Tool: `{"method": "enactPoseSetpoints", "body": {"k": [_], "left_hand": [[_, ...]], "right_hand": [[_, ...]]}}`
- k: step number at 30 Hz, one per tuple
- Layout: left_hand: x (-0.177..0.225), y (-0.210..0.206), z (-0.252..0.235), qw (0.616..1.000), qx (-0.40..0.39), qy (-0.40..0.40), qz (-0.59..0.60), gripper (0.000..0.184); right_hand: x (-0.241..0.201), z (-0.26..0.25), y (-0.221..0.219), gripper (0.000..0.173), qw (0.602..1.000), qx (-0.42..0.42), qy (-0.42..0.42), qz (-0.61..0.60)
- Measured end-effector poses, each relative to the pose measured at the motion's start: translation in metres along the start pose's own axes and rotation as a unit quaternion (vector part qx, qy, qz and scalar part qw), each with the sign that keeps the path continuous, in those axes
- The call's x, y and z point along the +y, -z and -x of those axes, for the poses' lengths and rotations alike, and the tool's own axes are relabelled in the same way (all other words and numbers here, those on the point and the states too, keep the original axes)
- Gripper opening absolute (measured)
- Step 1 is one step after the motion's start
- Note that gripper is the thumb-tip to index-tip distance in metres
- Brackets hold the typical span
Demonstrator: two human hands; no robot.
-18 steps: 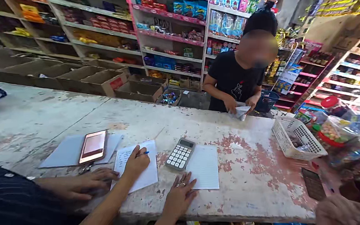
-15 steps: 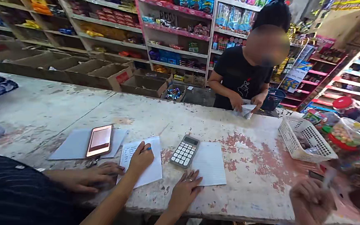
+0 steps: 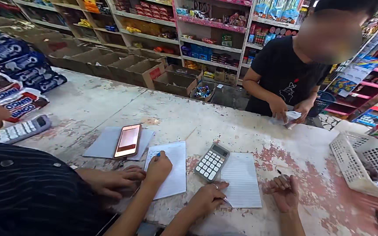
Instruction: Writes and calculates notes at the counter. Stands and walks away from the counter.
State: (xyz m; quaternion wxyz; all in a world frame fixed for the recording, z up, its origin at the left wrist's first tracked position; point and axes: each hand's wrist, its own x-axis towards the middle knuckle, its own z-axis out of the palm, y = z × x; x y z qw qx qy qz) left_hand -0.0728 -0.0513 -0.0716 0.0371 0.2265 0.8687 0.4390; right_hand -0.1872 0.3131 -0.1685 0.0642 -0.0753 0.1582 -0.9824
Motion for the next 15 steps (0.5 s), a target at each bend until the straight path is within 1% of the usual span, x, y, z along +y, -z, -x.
{"method": "enactPoseSetpoints", "body": {"k": [2,4,6,7,8,10,12,15], "left_hand": [[0.001,-0.009,0.0,0.999,0.052,-0.015,-0.008,0.011],[0.001,-0.022,-0.005,0.994,0.095,-0.05,0.004,0.008],[0.004,-0.036,-0.013,0.991,0.102,-0.083,0.038,0.007],[0.007,-0.043,-0.016,0.989,0.096,-0.092,0.057,0.007],[0.01,-0.048,-0.019,0.989,0.088,-0.097,0.073,0.008],[0.012,-0.06,-0.027,0.985,0.076,-0.114,0.108,0.009],[0.018,-0.066,-0.034,0.978,0.045,-0.126,0.158,0.009],[0.03,-0.074,-0.044,0.967,-0.007,-0.147,0.206,0.009]], "right_hand": [[-0.004,0.003,0.001,0.033,1.0,0.023,0.0,0.014],[-0.006,0.009,-0.011,0.028,0.995,0.059,0.019,0.084],[-0.007,0.018,-0.027,0.037,0.978,0.072,0.029,0.193],[-0.007,0.023,-0.032,0.041,0.968,0.064,0.03,0.24],[-0.008,0.029,-0.033,0.042,0.959,0.045,0.031,0.279],[-0.016,0.042,-0.028,0.042,0.927,-0.027,0.041,0.372],[-0.028,0.06,-0.03,0.052,0.881,-0.087,0.046,0.463],[-0.042,0.087,-0.042,0.067,0.808,-0.138,0.044,0.571]]}}
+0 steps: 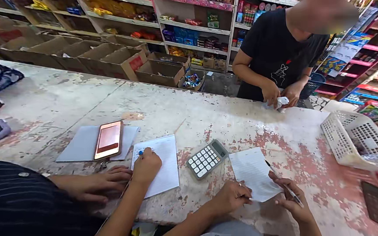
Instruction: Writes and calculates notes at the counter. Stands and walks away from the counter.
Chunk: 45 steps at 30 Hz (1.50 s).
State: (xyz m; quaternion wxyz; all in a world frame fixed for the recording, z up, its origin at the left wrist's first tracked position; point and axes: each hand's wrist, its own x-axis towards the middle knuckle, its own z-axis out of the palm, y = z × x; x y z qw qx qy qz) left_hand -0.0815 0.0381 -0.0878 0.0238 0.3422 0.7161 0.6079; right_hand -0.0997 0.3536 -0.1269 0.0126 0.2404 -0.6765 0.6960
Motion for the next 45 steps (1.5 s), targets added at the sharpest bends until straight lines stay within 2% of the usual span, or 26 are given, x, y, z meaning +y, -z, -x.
{"method": "enactPoseSetpoints", "body": {"k": [2,4,6,8,10,13,18,20,23,29,32,36,38,41,43,45], "left_hand": [[0.002,-0.005,-0.006,0.999,-0.024,-0.004,0.024,0.007],[0.002,-0.003,-0.013,0.998,-0.047,0.009,0.029,0.007],[0.008,0.008,-0.022,0.991,-0.1,0.08,0.025,0.013],[0.018,0.021,-0.036,0.972,-0.171,0.16,0.011,0.022],[0.027,0.028,-0.051,0.956,-0.22,0.196,-0.014,0.031],[0.026,0.024,-0.074,0.94,-0.257,0.202,-0.098,0.039],[0.016,0.005,-0.096,0.888,-0.344,0.247,-0.177,0.043],[0.009,-0.001,-0.099,0.879,-0.357,0.252,-0.188,0.045],[-0.004,-0.004,-0.096,0.885,-0.35,0.244,-0.188,0.045],[-0.021,-0.01,-0.089,0.902,-0.325,0.218,-0.184,0.038],[-0.025,-0.012,-0.086,0.906,-0.323,0.21,-0.173,0.032],[-0.026,-0.019,-0.08,0.911,-0.317,0.2,-0.17,0.023],[-0.022,-0.019,-0.076,0.927,-0.275,0.198,-0.162,0.021],[-0.017,-0.012,-0.066,0.953,-0.169,0.21,-0.139,0.022],[-0.007,-0.004,-0.064,0.956,-0.124,0.235,-0.124,0.028],[0.006,0.007,-0.066,0.953,-0.096,0.263,-0.117,0.03]], "right_hand": [[-0.006,0.016,0.007,0.067,0.997,-0.026,-0.002,0.069],[-0.004,0.031,0.016,0.055,0.994,-0.026,0.0,0.106],[0.006,0.045,0.023,0.036,0.992,0.028,0.008,0.12],[0.013,0.053,0.02,0.029,0.99,0.081,0.003,0.116],[0.016,0.052,0.015,0.028,0.989,0.099,0.007,0.111],[0.012,0.046,0.01,0.028,0.989,0.102,0.016,0.105],[0.013,0.05,0.012,0.028,0.988,0.103,0.004,0.116],[0.015,0.053,0.014,0.028,0.988,0.103,0.0,0.118],[0.017,0.055,0.018,0.03,0.986,0.1,-0.006,0.135],[0.008,0.05,0.036,0.029,0.991,0.035,-0.048,0.122],[-0.011,0.04,0.031,0.024,0.991,0.037,-0.083,0.103],[-0.015,0.04,0.032,0.022,0.99,0.048,-0.097,0.092],[-0.016,0.04,0.031,0.031,0.991,0.057,-0.094,0.073],[-0.008,0.038,0.034,0.05,0.995,0.061,-0.071,0.035],[0.016,0.041,0.04,0.051,0.991,0.108,-0.045,0.071],[0.022,0.027,0.029,0.044,0.979,0.168,-0.031,0.111]]}}
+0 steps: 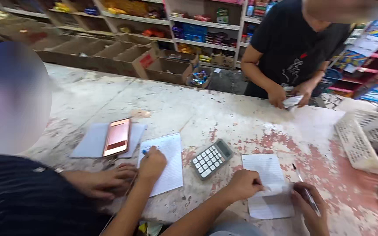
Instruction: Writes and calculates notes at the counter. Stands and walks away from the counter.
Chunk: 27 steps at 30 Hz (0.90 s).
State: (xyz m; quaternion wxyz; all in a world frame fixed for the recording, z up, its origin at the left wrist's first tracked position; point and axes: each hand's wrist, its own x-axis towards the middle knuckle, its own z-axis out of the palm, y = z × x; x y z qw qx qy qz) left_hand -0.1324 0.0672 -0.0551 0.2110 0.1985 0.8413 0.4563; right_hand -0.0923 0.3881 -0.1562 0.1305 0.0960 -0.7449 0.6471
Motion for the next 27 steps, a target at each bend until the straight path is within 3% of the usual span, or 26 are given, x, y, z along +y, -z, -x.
{"method": "enactPoseSetpoints", "body": {"k": [3,6,10,12,14,16,27], "left_hand": [[0.013,0.019,0.001,0.997,0.052,0.046,-0.018,0.026],[0.027,0.031,-0.007,0.984,0.127,0.073,-0.099,0.028],[0.025,0.018,-0.017,0.949,0.232,-0.047,-0.208,0.032],[0.022,0.004,-0.018,0.953,0.188,-0.079,-0.225,0.033],[0.02,-0.005,-0.019,0.967,0.075,-0.035,-0.24,0.041],[0.014,-0.011,-0.021,0.969,0.028,-0.009,-0.247,0.044],[0.002,-0.012,-0.027,0.975,0.054,-0.033,-0.215,0.043]], "right_hand": [[-0.017,-0.039,-0.026,0.035,0.999,0.027,0.012,0.028],[-0.008,-0.076,-0.044,0.028,0.991,0.011,0.044,0.123],[0.003,-0.104,-0.06,0.023,0.975,0.01,0.052,0.216],[0.005,-0.111,-0.063,0.021,0.967,0.005,0.05,0.249],[0.01,-0.112,-0.066,0.021,0.963,0.008,0.046,0.266],[0.012,-0.111,-0.069,0.021,0.963,0.024,0.043,0.266],[0.007,-0.105,-0.072,0.02,0.964,0.05,0.016,0.261]]}}
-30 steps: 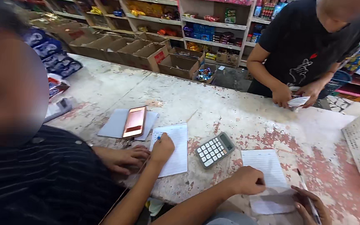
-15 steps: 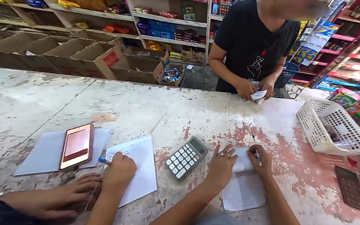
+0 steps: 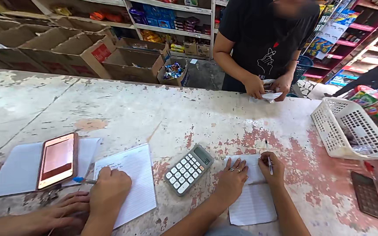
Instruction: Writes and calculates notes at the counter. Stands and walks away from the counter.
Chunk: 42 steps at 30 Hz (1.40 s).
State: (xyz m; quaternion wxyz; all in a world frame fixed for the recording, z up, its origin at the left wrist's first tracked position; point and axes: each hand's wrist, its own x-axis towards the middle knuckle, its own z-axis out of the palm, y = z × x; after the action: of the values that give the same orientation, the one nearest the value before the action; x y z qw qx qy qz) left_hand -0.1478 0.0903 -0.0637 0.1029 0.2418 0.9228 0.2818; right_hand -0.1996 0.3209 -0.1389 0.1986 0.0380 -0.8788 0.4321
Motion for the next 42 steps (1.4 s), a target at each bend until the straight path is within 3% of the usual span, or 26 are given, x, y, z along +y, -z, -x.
{"method": "enactPoseSetpoints", "body": {"k": [7,14,20,26,32,42], "left_hand": [[-0.006,-0.009,-0.001,0.996,0.082,-0.045,0.013,0.04],[-0.007,-0.01,-0.003,0.998,0.051,-0.042,0.014,0.043],[-0.011,-0.013,-0.005,0.994,0.087,-0.06,0.021,0.04],[-0.013,-0.011,-0.007,0.995,0.072,-0.056,0.03,0.039],[-0.015,-0.012,-0.006,0.993,0.09,-0.064,0.052,0.036],[-0.02,-0.017,-0.009,0.992,0.099,-0.072,0.043,0.037]], "right_hand": [[-0.003,-0.001,0.003,0.022,1.0,-0.007,-0.002,0.027],[-0.005,-0.001,0.002,0.022,0.997,0.0,-0.013,0.07],[-0.005,-0.001,0.002,0.022,0.996,0.007,-0.013,0.09],[-0.007,-0.003,0.001,0.024,0.991,0.001,-0.019,0.132],[-0.009,-0.004,0.002,0.033,0.99,-0.005,-0.02,0.142],[-0.011,-0.007,0.0,0.018,0.992,0.001,-0.011,0.125]]}}
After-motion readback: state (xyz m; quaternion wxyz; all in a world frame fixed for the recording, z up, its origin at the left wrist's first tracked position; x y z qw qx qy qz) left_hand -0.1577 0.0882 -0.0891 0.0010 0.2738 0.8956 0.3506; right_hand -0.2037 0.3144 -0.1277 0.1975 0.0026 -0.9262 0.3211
